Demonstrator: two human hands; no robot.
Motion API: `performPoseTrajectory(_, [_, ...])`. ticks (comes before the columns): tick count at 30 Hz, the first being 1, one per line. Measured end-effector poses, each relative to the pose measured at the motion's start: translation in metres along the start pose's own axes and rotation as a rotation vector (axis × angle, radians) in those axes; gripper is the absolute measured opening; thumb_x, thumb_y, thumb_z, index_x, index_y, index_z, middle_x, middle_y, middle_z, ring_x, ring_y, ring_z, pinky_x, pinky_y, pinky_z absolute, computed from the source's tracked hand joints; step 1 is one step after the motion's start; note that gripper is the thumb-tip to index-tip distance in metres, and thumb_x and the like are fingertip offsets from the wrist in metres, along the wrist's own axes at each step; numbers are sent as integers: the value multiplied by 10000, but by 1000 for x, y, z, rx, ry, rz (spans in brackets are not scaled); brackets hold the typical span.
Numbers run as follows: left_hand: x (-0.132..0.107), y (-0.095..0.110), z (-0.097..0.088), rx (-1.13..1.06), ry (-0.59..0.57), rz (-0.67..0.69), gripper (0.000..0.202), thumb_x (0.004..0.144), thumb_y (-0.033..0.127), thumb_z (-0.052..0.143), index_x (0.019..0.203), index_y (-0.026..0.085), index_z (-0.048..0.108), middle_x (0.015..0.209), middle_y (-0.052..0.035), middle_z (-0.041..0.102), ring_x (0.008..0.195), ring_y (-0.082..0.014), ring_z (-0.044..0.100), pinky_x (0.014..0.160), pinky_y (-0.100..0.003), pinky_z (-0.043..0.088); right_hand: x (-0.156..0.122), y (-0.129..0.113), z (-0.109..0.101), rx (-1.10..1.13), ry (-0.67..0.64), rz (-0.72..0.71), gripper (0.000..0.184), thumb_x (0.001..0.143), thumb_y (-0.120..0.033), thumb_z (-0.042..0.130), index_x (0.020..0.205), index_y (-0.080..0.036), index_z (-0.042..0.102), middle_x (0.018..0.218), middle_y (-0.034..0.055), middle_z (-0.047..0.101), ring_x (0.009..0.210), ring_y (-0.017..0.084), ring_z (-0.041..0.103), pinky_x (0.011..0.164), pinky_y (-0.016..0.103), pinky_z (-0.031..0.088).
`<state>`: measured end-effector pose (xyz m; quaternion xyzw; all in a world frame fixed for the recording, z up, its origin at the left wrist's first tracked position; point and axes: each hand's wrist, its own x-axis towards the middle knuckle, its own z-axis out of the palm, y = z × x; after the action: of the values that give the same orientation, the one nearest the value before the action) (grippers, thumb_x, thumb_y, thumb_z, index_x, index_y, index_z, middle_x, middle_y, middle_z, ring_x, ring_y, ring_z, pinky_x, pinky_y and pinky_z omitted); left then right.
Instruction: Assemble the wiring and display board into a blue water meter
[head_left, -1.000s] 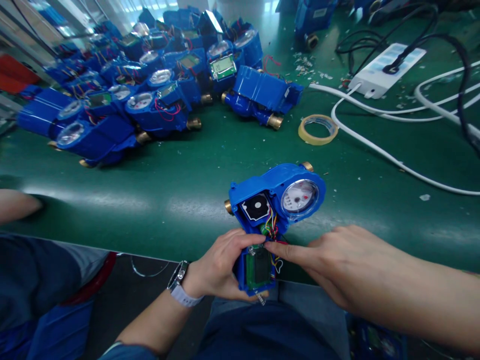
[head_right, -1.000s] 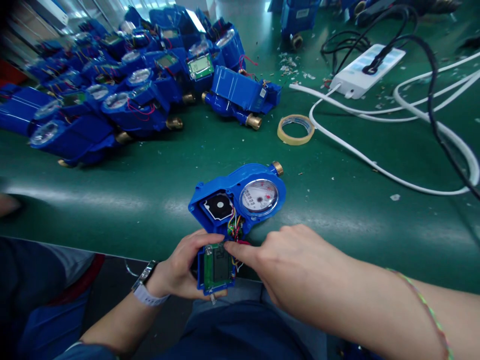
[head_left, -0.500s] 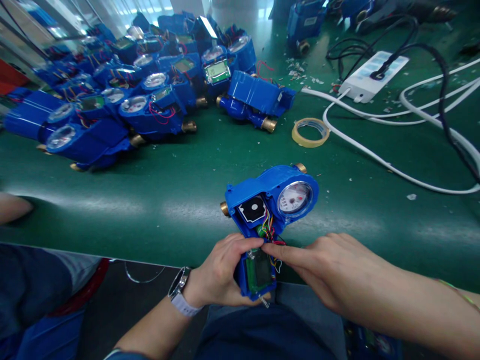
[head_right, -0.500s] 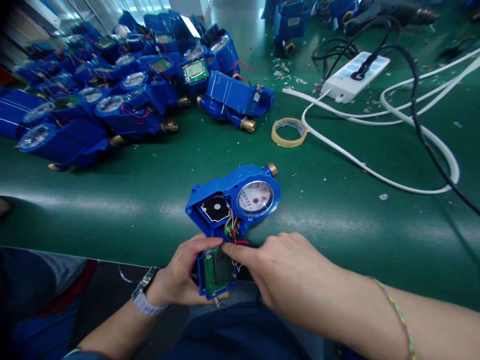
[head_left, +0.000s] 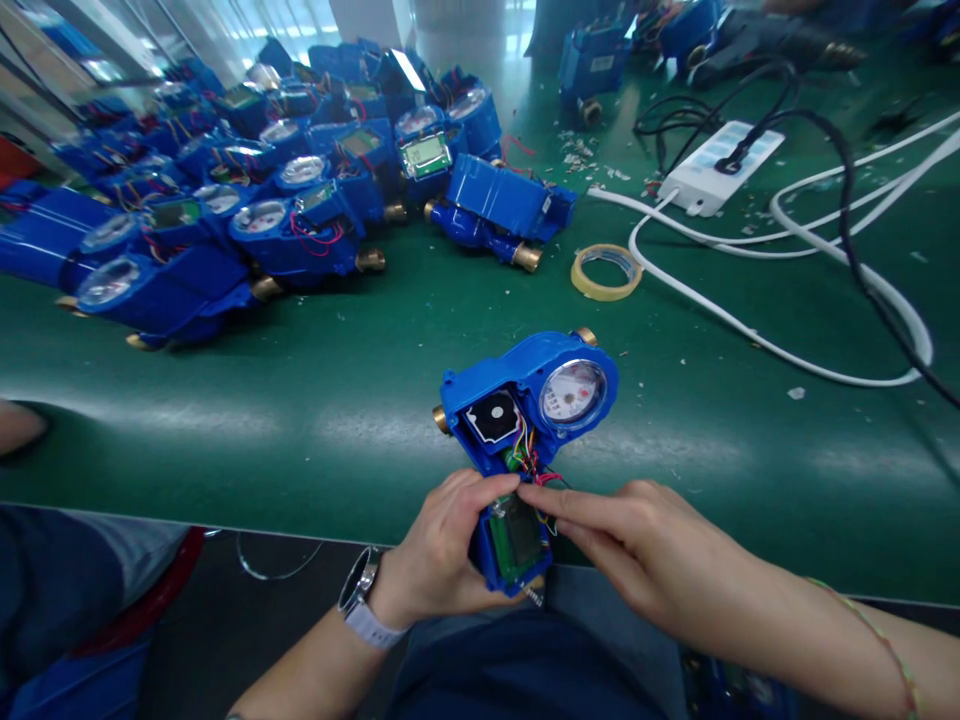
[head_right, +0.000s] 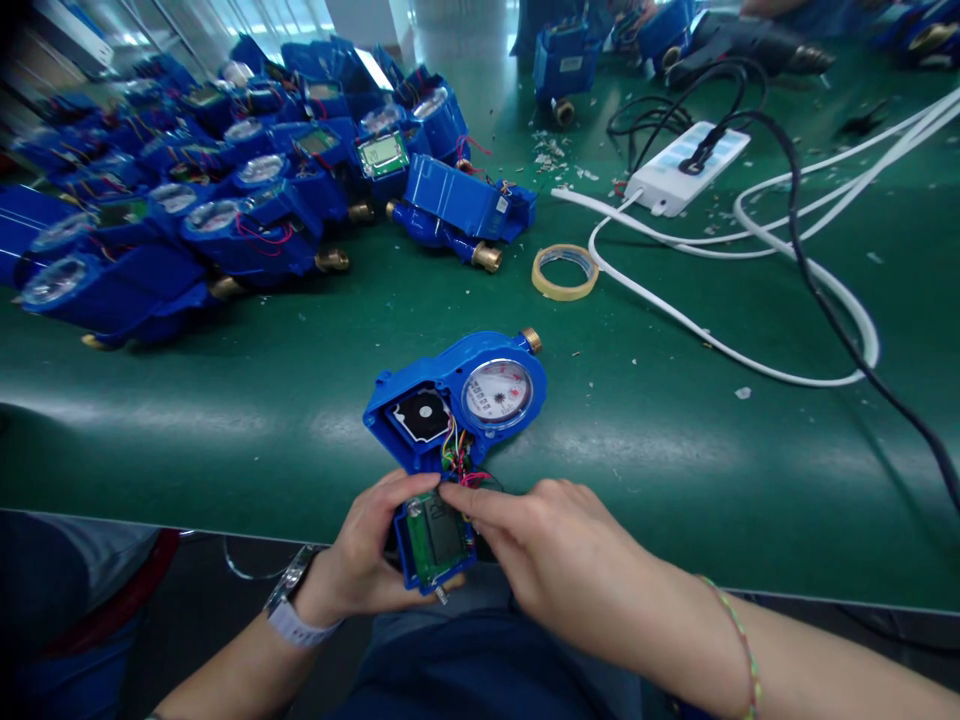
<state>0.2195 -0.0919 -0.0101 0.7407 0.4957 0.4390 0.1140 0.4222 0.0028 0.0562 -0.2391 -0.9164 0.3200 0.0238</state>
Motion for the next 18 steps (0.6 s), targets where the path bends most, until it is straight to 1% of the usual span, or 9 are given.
performPoseTrajectory(4, [0, 1, 2, 15, -4, 8, 733, 779, 447, 717, 1366, 145, 398, 949, -104, 678, 782, -242, 675, 692, -379, 582, -4, -2, 2, 28, 36, 31, 415, 984, -141, 442, 1350, -267, 591, 1015, 37, 739, 688, 198, 684, 646, 308, 528])
performPoseTrajectory(6, [0, -1, 1, 2, -20, 11, 739, 770, 438, 728, 1365, 146, 400, 932, -99, 676, 769, -239, 674, 668, -366, 575, -5, -2, 2, 38, 25, 57, 402, 991, -153, 449, 1347, -268, 597, 1016, 41, 739, 714, 207, 689, 677, 325, 540])
performPoseTrajectory(8, [1, -3, -1, -30, -43, 16, 755, 757, 444, 740, 1367, 153, 402, 944, -103, 679, 784, -243, 679, 664, -362, 573, -4, -1, 0, 64, -10, 74, 386, 994, -164, 461, 1337, -260, 609, 1014, 46, 739, 721, 205, 689, 678, 318, 537])
performPoseTrajectory(11, [2, -6, -5, -105, -83, 17, 796, 725, 484, 765, 1364, 167, 413, 1024, -122, 685, 867, -261, 694, 725, -380, 586, 3, 0, -10, 140, -74, 51, 384, 988, -148, 463, 1318, -259, 624, 1026, 34, 738, 720, 176, 683, 669, 275, 518])
performPoseTrajectory(14, [1, -7, -11, -181, -98, -39, 815, 697, 507, 787, 1352, 180, 428, 1077, -125, 678, 927, -265, 699, 783, -384, 595, 13, -3, -25, 248, -133, -2, 354, 982, -137, 459, 1264, -238, 649, 1020, 17, 731, 774, 147, 672, 705, 241, 498])
performPoseTrajectory(16, [0, -6, -13, -227, -92, -100, 816, 685, 529, 793, 1339, 190, 441, 1084, -119, 675, 921, -259, 704, 779, -376, 601, 17, -7, -35, 296, -189, 23, 341, 960, -103, 457, 1236, -208, 628, 877, -5, 717, 697, 122, 637, 642, 209, 469])
performPoseTrajectory(18, [-2, -6, -14, -280, -91, -166, 829, 664, 552, 803, 1327, 199, 454, 1086, -117, 672, 901, -259, 708, 761, -374, 606, 17, -9, -44, 259, -219, 89, 291, 919, -53, 438, 1118, -178, 610, 701, -36, 635, 586, 110, 563, 546, 194, 413])
